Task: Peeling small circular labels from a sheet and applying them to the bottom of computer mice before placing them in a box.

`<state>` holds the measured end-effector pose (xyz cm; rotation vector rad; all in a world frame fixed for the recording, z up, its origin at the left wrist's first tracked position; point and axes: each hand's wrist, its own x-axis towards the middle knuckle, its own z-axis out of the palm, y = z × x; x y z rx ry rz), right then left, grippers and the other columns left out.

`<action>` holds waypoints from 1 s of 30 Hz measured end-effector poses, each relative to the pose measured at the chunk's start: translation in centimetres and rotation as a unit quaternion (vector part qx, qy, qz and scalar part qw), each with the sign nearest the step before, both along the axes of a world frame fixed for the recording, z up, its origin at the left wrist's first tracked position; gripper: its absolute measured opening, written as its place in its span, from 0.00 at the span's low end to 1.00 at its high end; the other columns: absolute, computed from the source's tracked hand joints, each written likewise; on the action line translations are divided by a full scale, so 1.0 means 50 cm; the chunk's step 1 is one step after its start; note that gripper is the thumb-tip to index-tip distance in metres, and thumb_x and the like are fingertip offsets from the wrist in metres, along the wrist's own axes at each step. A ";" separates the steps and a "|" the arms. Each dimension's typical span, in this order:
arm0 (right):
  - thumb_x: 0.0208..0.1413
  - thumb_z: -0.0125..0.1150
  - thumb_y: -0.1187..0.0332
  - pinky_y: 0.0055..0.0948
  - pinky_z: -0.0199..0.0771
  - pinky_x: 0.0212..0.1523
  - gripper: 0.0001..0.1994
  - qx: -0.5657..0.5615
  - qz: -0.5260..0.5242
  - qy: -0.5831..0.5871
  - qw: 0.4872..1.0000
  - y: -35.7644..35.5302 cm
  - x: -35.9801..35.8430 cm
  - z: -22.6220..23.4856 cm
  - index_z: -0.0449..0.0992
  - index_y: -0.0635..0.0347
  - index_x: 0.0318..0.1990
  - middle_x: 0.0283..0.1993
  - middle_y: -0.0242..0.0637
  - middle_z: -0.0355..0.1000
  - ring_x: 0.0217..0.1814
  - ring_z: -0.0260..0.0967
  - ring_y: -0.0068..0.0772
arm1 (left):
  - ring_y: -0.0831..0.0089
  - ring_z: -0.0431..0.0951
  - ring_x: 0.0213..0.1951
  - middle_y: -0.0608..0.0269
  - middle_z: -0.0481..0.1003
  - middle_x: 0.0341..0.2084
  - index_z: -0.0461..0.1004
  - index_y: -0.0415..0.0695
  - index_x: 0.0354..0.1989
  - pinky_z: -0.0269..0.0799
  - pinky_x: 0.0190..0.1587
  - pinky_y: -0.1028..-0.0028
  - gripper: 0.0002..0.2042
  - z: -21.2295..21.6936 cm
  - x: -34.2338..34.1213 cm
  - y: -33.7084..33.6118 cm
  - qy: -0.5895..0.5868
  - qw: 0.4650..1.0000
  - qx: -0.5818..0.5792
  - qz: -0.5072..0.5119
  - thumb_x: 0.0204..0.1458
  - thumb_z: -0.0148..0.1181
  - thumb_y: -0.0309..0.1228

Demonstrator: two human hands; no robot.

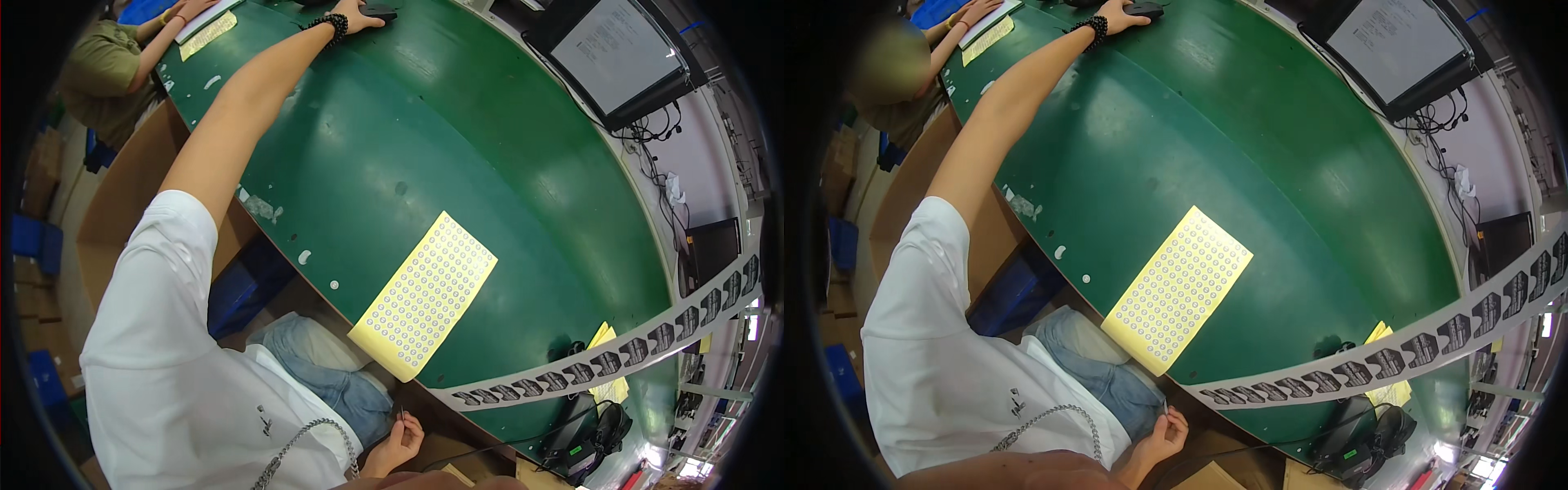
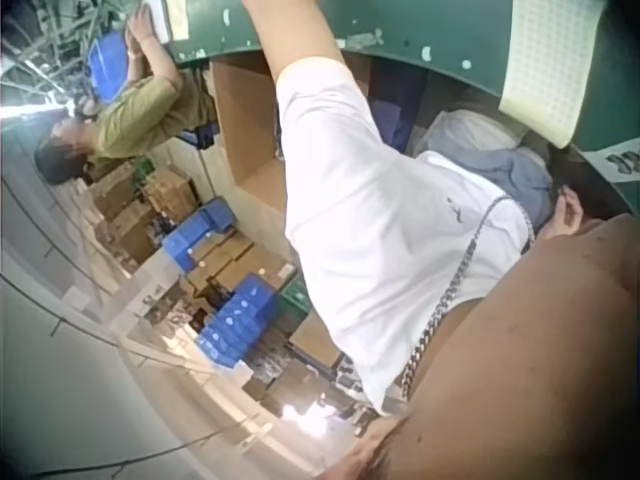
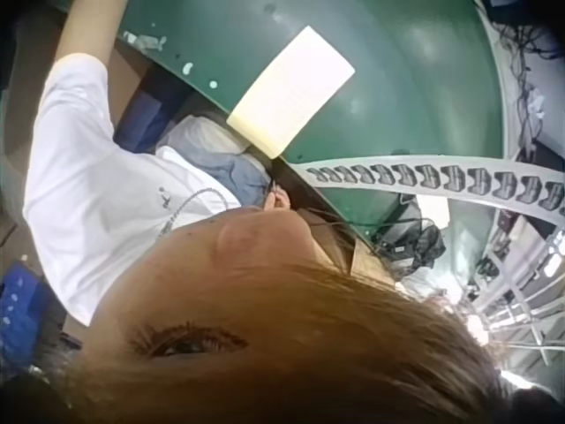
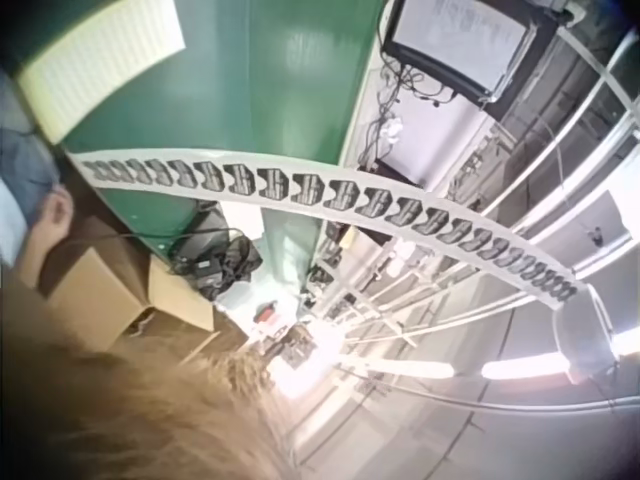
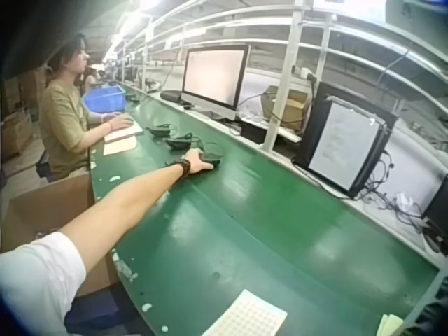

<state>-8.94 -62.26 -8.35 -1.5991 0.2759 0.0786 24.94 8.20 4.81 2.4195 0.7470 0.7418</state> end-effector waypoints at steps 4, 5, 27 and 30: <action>0.51 0.61 0.83 0.36 0.70 0.57 0.08 0.002 0.024 -0.007 1.000 -0.011 0.005 0.020 0.72 0.61 0.36 0.42 0.40 0.73 0.48 0.69 0.37 | 0.54 0.72 0.53 0.46 0.70 0.56 0.71 0.37 0.55 0.69 0.57 0.65 0.38 0.028 -0.094 -0.090 -0.069 0.997 0.022 0.009 0.35 0.76 0.46; 0.51 0.61 0.83 0.36 0.70 0.56 0.08 0.002 0.037 -0.004 0.999 -0.014 0.001 0.027 0.72 0.61 0.36 0.42 0.40 0.73 0.46 0.69 0.36 | 0.54 0.72 0.52 0.47 0.71 0.55 0.72 0.37 0.54 0.69 0.57 0.65 0.37 0.029 -0.140 -0.109 -0.087 0.996 0.026 0.009 0.35 0.76 0.45; 0.55 0.66 0.78 0.18 0.70 0.39 0.17 0.095 0.116 -0.187 0.971 0.296 0.166 0.226 0.65 0.57 0.48 0.42 0.38 0.74 0.38 0.69 0.22 | 0.55 0.63 0.60 0.51 0.56 0.62 0.64 0.41 0.65 0.64 0.63 0.64 0.39 -0.105 -0.601 -0.975 -0.265 0.945 -0.191 -0.013 0.39 0.72 0.23; 0.55 0.66 0.78 0.18 0.70 0.40 0.17 0.081 0.125 -0.191 0.970 0.307 0.177 0.219 0.65 0.57 0.48 0.42 0.38 0.74 0.39 0.70 0.22 | 0.55 0.63 0.59 0.52 0.56 0.62 0.64 0.41 0.65 0.64 0.63 0.64 0.39 -0.117 -0.596 -0.992 -0.275 0.943 -0.187 -0.007 0.40 0.73 0.25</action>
